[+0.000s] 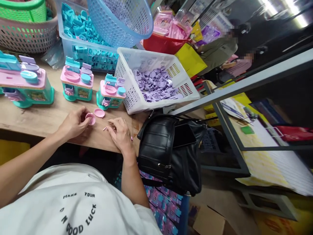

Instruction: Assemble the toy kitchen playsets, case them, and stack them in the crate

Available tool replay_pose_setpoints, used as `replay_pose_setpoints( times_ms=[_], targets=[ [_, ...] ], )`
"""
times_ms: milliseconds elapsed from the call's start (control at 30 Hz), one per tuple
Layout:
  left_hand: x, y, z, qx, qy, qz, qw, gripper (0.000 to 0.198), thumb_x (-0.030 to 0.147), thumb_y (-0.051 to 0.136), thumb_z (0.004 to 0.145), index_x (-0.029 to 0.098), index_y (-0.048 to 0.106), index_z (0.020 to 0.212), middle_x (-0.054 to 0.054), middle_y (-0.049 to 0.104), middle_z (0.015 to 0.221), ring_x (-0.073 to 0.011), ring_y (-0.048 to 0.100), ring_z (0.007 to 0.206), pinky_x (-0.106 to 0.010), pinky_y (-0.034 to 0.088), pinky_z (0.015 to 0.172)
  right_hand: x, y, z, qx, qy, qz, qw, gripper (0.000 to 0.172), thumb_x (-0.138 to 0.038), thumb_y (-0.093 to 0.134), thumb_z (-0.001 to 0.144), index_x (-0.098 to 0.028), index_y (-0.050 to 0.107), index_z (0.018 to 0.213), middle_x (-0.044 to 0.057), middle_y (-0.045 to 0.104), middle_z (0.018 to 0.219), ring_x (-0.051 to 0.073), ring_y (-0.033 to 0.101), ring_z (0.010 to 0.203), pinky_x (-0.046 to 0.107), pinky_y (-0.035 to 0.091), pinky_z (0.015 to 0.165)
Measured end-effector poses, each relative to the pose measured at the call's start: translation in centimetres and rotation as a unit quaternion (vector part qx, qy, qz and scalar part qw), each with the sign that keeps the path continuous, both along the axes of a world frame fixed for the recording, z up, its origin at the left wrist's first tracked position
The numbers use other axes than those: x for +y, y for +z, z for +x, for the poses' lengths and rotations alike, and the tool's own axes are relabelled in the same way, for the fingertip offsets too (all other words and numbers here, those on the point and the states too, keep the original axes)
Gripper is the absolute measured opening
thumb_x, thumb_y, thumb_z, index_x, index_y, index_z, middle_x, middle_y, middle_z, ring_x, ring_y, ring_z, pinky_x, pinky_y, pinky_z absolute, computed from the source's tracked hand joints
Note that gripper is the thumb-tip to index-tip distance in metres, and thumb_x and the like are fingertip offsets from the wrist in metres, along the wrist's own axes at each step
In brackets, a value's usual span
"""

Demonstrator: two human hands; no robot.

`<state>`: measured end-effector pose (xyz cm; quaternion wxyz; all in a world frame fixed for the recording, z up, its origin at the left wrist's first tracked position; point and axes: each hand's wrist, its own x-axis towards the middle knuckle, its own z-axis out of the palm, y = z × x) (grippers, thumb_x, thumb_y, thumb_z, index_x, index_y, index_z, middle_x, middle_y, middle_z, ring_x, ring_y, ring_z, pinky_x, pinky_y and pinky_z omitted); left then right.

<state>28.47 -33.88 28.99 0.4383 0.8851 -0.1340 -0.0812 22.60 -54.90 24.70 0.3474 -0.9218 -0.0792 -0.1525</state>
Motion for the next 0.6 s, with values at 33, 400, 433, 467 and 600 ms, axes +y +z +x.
replay_pose_setpoints(
  times_ms=[33,400,433,467,600],
  targets=[
    [0.1,0.0,-0.1,-0.005,-0.004,0.012,1.0,0.025,0.044,0.055,0.084,0.02,0.06,0.086,-0.004,0.067,0.076,-0.0171,0.058,0.066,-0.027,0.043,0.061,-0.1,0.0,-0.1,-0.002,0.009,-0.008,1.0,0.01,-0.024,0.066,0.097,-0.022,0.073,0.104,0.005,0.068,0.1,0.019,0.061,0.096,0.032,0.05,0.09],
    [-0.3,0.1,-1.0,-0.054,-0.023,0.052,0.997,0.033,0.048,0.049,0.089,0.019,0.056,0.074,0.0,0.057,0.062,-0.0118,0.043,0.053,-0.025,0.033,0.056,1.3,1.0,-1.3,-0.017,0.037,-0.085,0.996,0.019,-0.028,0.054,0.103,-0.02,0.061,0.088,0.006,0.068,0.089,0.02,0.06,0.085,0.034,0.048,0.08],
    [-0.3,0.1,-1.1,-0.056,-0.022,0.054,0.997,0.033,0.047,0.049,0.089,0.019,0.057,0.074,0.0,0.057,0.061,-0.0119,0.043,0.052,-0.025,0.032,0.057,1.7,1.0,-1.3,-0.026,0.028,-0.054,0.998,0.02,-0.029,0.051,0.105,-0.02,0.06,0.09,0.006,0.068,0.09,0.019,0.062,0.085,0.032,0.049,0.079],
    [-0.3,0.1,-1.2,-0.058,-0.02,0.058,0.996,0.032,0.047,0.048,0.089,0.019,0.057,0.074,0.0,0.057,0.061,-0.012,0.043,0.052,-0.025,0.032,0.057,2.1,0.9,-1.2,-0.036,0.014,-0.019,0.999,0.02,-0.029,0.048,0.106,-0.02,0.06,0.092,0.006,0.069,0.091,0.018,0.063,0.085,0.031,0.05,0.079],
    [-0.4,0.0,-1.4,-0.068,-0.01,0.066,0.995,0.032,0.045,0.049,0.09,0.019,0.058,0.075,0.0,0.056,0.06,-0.0124,0.045,0.053,-0.026,0.032,0.057,3.8,0.7,-0.3,-0.062,-0.033,0.079,0.994,0.019,-0.032,0.046,0.105,-0.02,0.059,0.096,0.007,0.071,0.094,0.017,0.068,0.087,0.03,0.054,0.081]
  ],
)
